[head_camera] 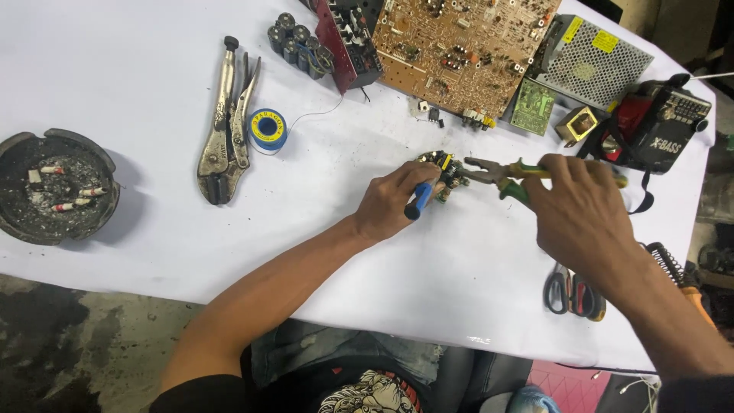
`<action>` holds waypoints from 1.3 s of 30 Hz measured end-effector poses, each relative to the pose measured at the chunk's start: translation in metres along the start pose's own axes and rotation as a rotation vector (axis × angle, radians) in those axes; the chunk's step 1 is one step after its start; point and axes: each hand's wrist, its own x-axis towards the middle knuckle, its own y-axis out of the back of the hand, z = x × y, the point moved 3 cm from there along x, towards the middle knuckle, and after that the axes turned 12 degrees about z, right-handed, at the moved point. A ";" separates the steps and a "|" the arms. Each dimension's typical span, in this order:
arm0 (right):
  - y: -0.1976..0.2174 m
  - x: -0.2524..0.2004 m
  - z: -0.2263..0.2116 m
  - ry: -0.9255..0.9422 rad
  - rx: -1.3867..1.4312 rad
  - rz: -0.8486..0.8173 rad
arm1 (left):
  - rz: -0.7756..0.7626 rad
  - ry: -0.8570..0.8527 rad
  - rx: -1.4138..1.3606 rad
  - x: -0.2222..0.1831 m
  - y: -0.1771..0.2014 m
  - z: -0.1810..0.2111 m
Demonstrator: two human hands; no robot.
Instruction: Disassembling small components from a circuit board using pliers and a probe on a workbench.
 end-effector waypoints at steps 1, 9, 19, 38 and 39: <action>-0.006 -0.001 0.000 0.003 -0.003 0.003 | 0.005 -0.001 0.002 0.001 0.000 0.000; -0.055 0.003 -0.009 -0.016 0.107 0.312 | -0.025 0.066 -0.031 -0.002 -0.001 -0.002; -0.089 0.022 0.016 0.144 0.139 0.322 | 0.023 0.037 -0.083 0.009 -0.001 0.008; -0.093 0.035 0.033 0.263 0.086 0.494 | -0.008 0.012 -0.036 0.012 -0.001 0.011; -0.088 0.037 0.034 0.272 0.074 0.567 | -0.017 0.013 -0.029 0.011 -0.002 0.010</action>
